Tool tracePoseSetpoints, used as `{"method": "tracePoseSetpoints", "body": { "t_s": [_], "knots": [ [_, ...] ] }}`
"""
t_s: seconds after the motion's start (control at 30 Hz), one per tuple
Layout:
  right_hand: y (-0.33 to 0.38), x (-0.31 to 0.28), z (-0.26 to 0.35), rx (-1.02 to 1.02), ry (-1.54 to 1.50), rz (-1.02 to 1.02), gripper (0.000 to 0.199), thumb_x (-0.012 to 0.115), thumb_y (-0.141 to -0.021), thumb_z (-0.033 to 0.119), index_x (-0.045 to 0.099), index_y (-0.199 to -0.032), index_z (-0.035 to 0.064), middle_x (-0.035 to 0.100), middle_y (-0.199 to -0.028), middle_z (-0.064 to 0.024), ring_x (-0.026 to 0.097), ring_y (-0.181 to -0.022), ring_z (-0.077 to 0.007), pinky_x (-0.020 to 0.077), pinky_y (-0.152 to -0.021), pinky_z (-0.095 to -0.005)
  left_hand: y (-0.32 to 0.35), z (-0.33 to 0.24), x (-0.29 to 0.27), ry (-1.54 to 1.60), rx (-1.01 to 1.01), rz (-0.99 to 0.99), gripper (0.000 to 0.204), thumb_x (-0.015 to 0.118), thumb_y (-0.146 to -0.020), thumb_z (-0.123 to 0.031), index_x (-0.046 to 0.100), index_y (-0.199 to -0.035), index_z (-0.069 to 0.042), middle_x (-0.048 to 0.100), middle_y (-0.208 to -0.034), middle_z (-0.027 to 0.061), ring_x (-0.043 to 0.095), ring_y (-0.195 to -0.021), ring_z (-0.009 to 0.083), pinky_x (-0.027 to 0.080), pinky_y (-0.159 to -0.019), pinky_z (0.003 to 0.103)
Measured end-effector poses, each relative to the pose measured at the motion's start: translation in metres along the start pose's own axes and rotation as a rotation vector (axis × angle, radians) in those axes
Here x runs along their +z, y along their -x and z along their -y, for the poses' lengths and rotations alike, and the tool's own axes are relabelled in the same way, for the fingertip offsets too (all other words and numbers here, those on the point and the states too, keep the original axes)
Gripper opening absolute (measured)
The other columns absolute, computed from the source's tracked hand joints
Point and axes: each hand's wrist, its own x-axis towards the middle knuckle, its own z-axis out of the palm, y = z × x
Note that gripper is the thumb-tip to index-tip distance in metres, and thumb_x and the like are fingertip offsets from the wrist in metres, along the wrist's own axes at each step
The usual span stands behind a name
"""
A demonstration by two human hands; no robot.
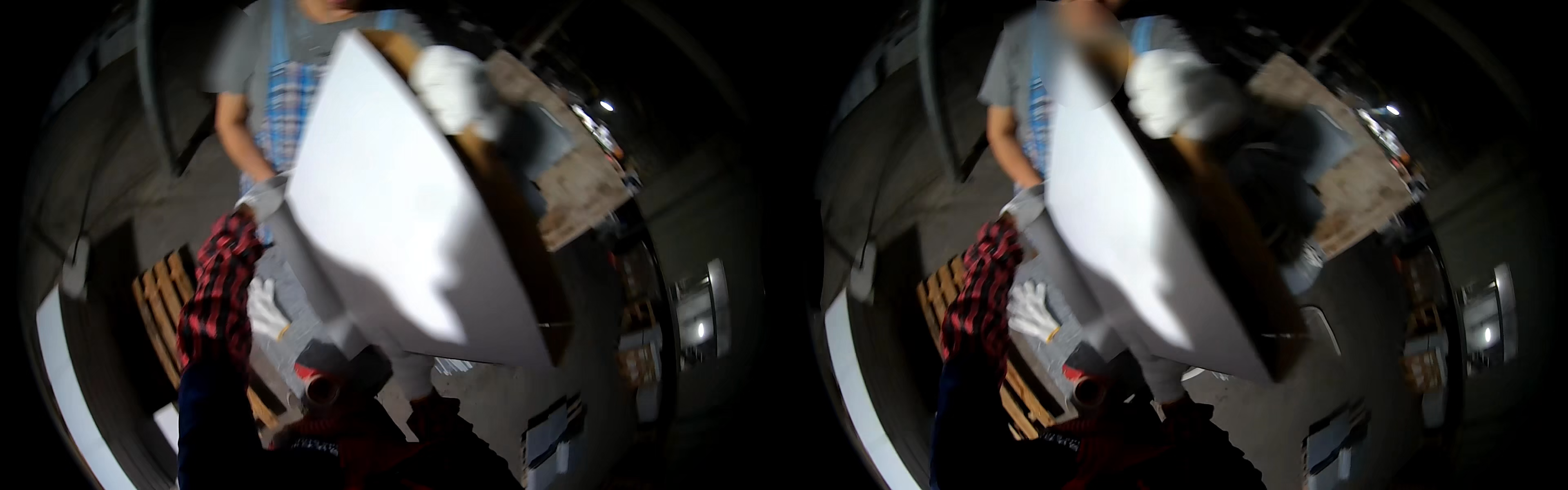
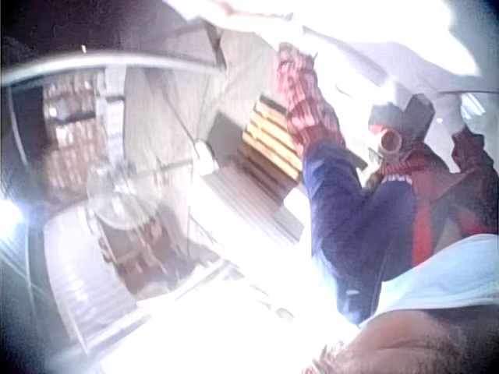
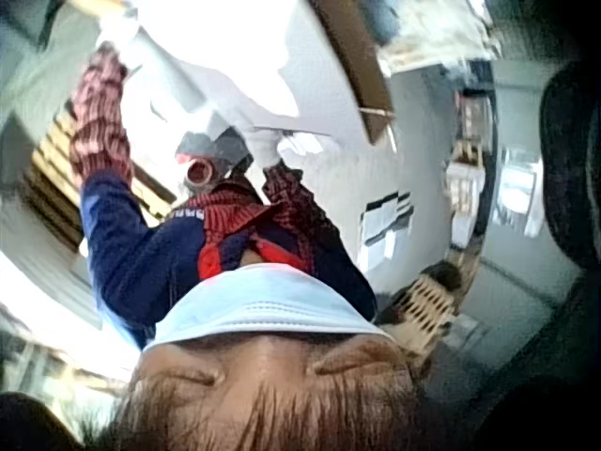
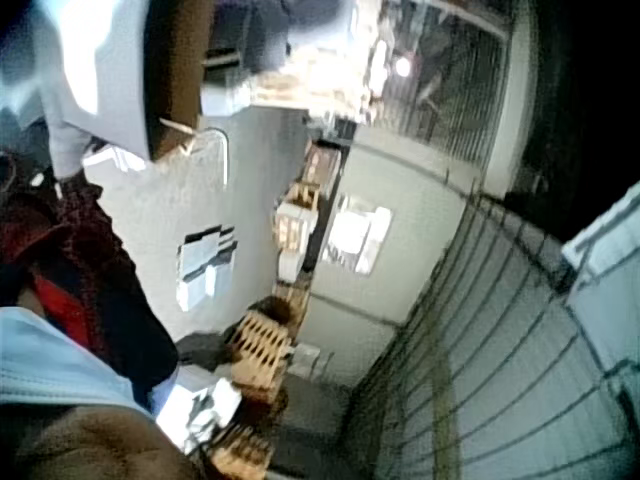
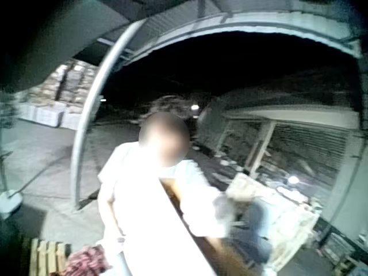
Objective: The person packs rectangular tiles into cardboard boxes with foam inserts, then seals the boxes using a handheld tape dispenser. They also handle stacks of dark gray tiles, placing them on a work table and into storage stacks.
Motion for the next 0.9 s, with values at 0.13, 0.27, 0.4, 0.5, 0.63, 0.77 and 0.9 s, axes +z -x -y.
{"method": "tracePoseSetpoints", "body": {
  "t_s": [0.13, 0.27, 0.4, 0.5, 0.63, 0.77, 0.9],
  "knots": [
    [-0.023, 0.004, 0.014, -0.168, 0.562, -0.083, 0.058, 0.085, -0.078, 0.039, 0.066, -0.116, 0.0005, 0.067, -0.115, -0.0089, 0.066, -0.095, -0.0203, 0.0556, -0.075, -0.0333, -0.008, -0.006, 0.01, -0.103, -0.136, 0.009, 0.034, 0.053, -0.1, -0.023, 0.057, -0.125, 0.0, 0.061, -0.115, 0.0127, 0.06, -0.107, 0.0261, 0.047, -0.093, 0.038],
    [-0.042, -0.004, 0.044, 0.238, 0.388, -0.009, 0.071, 0.085, -0.076, 0.047, 0.054, -0.116, -0.0031, 0.067, -0.112, -0.0146, 0.069, -0.096, -0.0204, 0.0565, -0.076, -0.0346, 0.007, -0.038, 0.018, -0.253, -0.371, 0.05, 0.038, 0.056, -0.099, -0.019, 0.054, -0.133, 0.0, 0.059, -0.126, 0.0123, 0.058, -0.115, 0.0255, 0.046, -0.099, 0.038],
    [-0.05, -0.005, 0.052, 0.199, 0.582, 0.082, 0.072, 0.082, -0.076, 0.053, 0.042, -0.107, 0.001, 0.065, -0.106, -0.0157, 0.07, -0.092, -0.0244, 0.0561, -0.076, -0.033, 0.037, -0.07, -0.008, -0.206, -0.463, -0.39, 0.045, 0.06, -0.098, -0.014, 0.05, -0.14, 0.0, 0.057, -0.137, 0.0118, 0.056, -0.124, 0.0248, 0.044, -0.105, 0.039],
    [-0.048, -0.006, 0.053, 0.206, 0.558, 0.083, 0.075, 0.08, -0.076, 0.054, 0.043, -0.114, 0.0001, 0.063, -0.105, -0.0139, 0.069, -0.091, -0.0265, 0.0556, -0.077, -0.0329, 0.057, -0.149, -0.077, 0.261, 0.067, -0.989, 0.044, 0.063, -0.097, -0.017, 0.053, -0.134, 0.003, 0.06, -0.129, 0.0152, 0.057, -0.122, 0.0269, 0.045, -0.104, 0.038],
    [-0.048, -0.016, 0.051, 0.15, 0.621, 0.003, 0.077, 0.079, -0.077, 0.054, 0.042, -0.121, 0.0011, 0.064, -0.102, -0.0138, 0.069, -0.09, -0.0295, 0.0559, -0.078, -0.0355, 0.042, -0.251, -0.163, 0.319, 0.764, -0.81, 0.037, 0.05, -0.1, -0.019, 0.058, -0.124, 0.008, 0.059, -0.13, 0.0217, 0.054, -0.125, 0.0371, 0.037, -0.111, 0.045],
    [-0.057, -0.004, 0.074, 0.289, 0.757, 0.041, 0.082, 0.078, -0.076, 0.054, 0.041, -0.125, 0.0007, 0.066, -0.104, -0.0156, 0.07, -0.089, -0.0335, 0.057, -0.076, -0.0388, 0.029, -0.27, -0.163, 0.269, 0.836, -0.335, 0.033, 0.052, -0.099, -0.02, 0.062, -0.121, 0.003, 0.059, -0.126, 0.0235, 0.053, -0.124, 0.044, 0.034, -0.112, 0.053],
    [-0.061, 0.004, 0.088, 0.353, 0.8, 0.16, 0.088, 0.079, -0.073, 0.057, 0.041, -0.124, -0.004, 0.059, -0.112, -0.0187, 0.068, -0.096, -0.0343, 0.0567, -0.079, -0.0402, 0.021, -0.22, -0.145, -0.108, 0.969, -0.637, 0.032, 0.053, -0.099, -0.014, 0.06, -0.128, -0.001, 0.057, -0.133, 0.0202, 0.051, -0.129, 0.0375, 0.034, -0.113, 0.047]
  ]
}}
